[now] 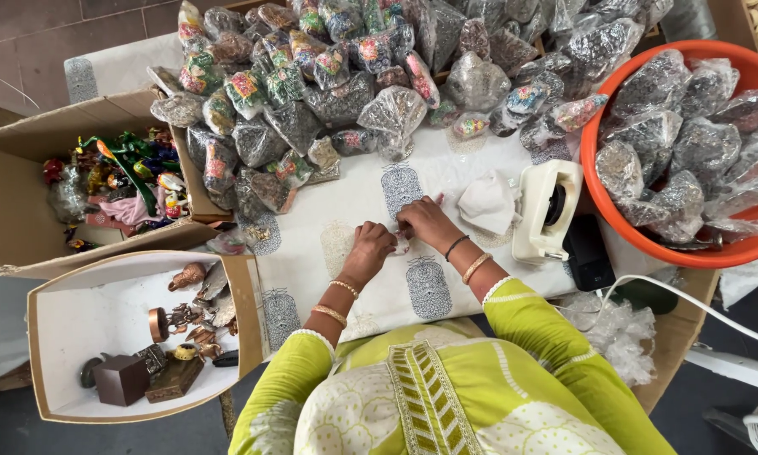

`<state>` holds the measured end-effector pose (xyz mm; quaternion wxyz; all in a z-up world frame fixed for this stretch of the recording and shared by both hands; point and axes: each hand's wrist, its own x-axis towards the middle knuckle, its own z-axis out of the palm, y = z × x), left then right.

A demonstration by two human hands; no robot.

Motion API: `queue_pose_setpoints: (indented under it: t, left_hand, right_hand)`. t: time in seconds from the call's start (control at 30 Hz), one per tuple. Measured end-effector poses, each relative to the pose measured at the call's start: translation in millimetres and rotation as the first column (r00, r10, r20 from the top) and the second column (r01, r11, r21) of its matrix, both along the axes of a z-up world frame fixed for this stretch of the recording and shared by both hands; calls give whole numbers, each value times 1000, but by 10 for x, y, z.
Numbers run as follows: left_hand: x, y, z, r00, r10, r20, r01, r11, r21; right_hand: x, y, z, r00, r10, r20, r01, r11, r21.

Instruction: The person wraps small decorative figurines in clear plastic film at a work table, pressing the wrap around each item and placing the wrapped pieces into a large orange basin and boxes. They pick unwrapped figurines from a box, wrap them one at a time, and set finished pieces aside.

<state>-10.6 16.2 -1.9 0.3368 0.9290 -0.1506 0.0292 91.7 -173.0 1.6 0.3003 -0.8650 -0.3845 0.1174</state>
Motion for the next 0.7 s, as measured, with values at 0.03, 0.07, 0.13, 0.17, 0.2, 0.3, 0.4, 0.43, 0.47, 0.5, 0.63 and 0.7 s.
queue_pose_setpoints:
  t: [0.03, 0.07, 0.13, 0.17, 0.2, 0.3, 0.4, 0.43, 0.47, 0.5, 0.63, 0.7]
  left_hand:
    - [22, 0, 29, 1000, 0, 0, 0, 1000, 0]
    - [45, -1, 58, 1000, 2, -30, -3, 1000, -22]
    - [96, 5, 68, 998, 4, -59, -6, 999, -42]
    - [126, 7, 47, 993, -9, -120, 6, 1000, -25]
    - [157, 11, 27, 983, -21, -180, 20, 1000, -8]
    - [196, -32, -64, 965, 2, -262, 6, 1000, 29]
    - [215, -115, -44, 938, 51, -342, -20, 995, 93]
    - [212, -135, -110, 938, 53, -341, -21, 995, 94]
    - [209, -156, -175, 952, 60, -301, -23, 992, 126]
    - [200, -180, -243, 963, 67, -261, -26, 987, 157]
    - [185, -240, -100, 970, 92, -226, -32, 966, 256]
    - [257, -246, 51, 935, 168, -311, -170, 985, 21]
  right_hand:
    - [2, 1, 3, 1000, 0, 0, 0, 1000, 0]
    - [3, 1, 7, 1000, 0, 7, 0, 1000, -1]
    - [6, 2, 7, 1000, -1, 15, 1, 1000, -1]
    - [9, 0, 3, 1000, 2, 13, -2, 1000, -3]
    - [12, -2, -1, 1000, 4, 11, -4, 1000, -4]
    - [21, -28, -147, 1000, 7, 30, -8, 998, 63]
    - [29, -8, -137, 1000, 11, 20, -12, 999, 41]
    - [37, 0, -105, 1000, 13, 20, -14, 999, 42]
    - [45, 8, -72, 1000, 14, 4, -14, 1000, 7]
    - [47, 11, -41, 1000, 14, -13, -14, 1000, -28]
    - [75, 15, -174, 1000, 22, -2, -22, 999, -25]
    - [83, 10, -200, 999, 28, 20, -27, 999, -29]
